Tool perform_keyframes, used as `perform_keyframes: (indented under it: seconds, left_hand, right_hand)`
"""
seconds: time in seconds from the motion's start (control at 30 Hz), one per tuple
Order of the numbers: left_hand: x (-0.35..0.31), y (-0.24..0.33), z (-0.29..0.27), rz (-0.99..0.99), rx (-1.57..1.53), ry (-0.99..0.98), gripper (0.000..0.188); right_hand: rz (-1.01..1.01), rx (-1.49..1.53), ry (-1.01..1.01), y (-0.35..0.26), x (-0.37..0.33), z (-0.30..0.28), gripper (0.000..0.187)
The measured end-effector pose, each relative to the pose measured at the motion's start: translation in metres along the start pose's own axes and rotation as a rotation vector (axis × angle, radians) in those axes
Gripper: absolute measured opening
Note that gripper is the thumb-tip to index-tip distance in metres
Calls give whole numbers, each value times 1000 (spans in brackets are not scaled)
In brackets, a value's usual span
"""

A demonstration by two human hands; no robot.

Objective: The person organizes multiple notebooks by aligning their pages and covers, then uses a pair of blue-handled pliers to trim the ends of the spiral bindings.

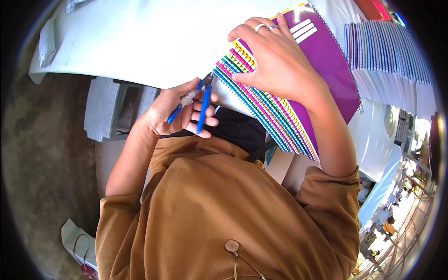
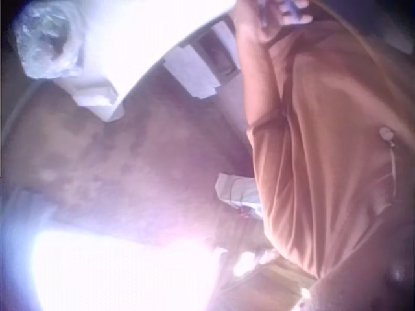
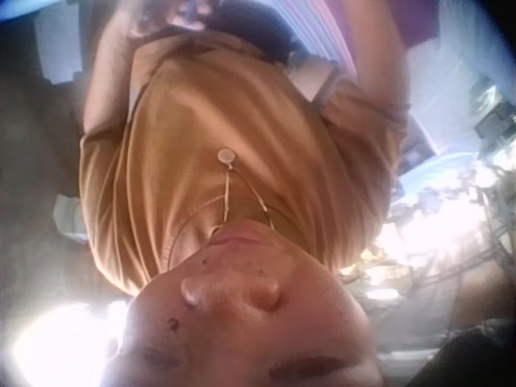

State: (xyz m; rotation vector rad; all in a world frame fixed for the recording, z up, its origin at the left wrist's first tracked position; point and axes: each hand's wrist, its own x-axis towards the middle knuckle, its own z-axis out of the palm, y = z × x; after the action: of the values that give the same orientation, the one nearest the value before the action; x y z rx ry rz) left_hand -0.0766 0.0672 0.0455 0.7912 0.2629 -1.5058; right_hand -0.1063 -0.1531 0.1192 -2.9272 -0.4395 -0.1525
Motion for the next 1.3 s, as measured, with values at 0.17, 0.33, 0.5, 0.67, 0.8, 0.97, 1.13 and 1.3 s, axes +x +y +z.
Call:
perform_keyframes:
  seconds: [0.17,0.33,0.5,0.67,0.8,0.97,1.13,1.3]
  left_hand:
    - [-6,5,21,82,844,420,51]
    - [-13,18,37,87,1531,576,39]
    - [-39,80,-1,365,1498,597,44]
    - [3,86,-61,829,2085,1410,57]
    - [7,12,-1,874,947,739,64]
    - [58,-83,-1,856,691,178,67]
    - [83,-53,56,798,284,70,72]
    - [125,53,83,662,297,-316,74]
  right_hand:
    - [41,26,-54,-2,0,-1,49]
    - [-6,27,24,2,-3,1,51]
    - [26,632,681,24,-10,-72,52]
    - [112,728,650,97,-70,-158,57]
    - [639,1074,192,197,-131,-98,69]
    - [764,1466,-192,206,-151,-42,84]
    - [756,1631,-289,183,-193,-18,82]
    - [634,2184,309,58,-226,12,69]
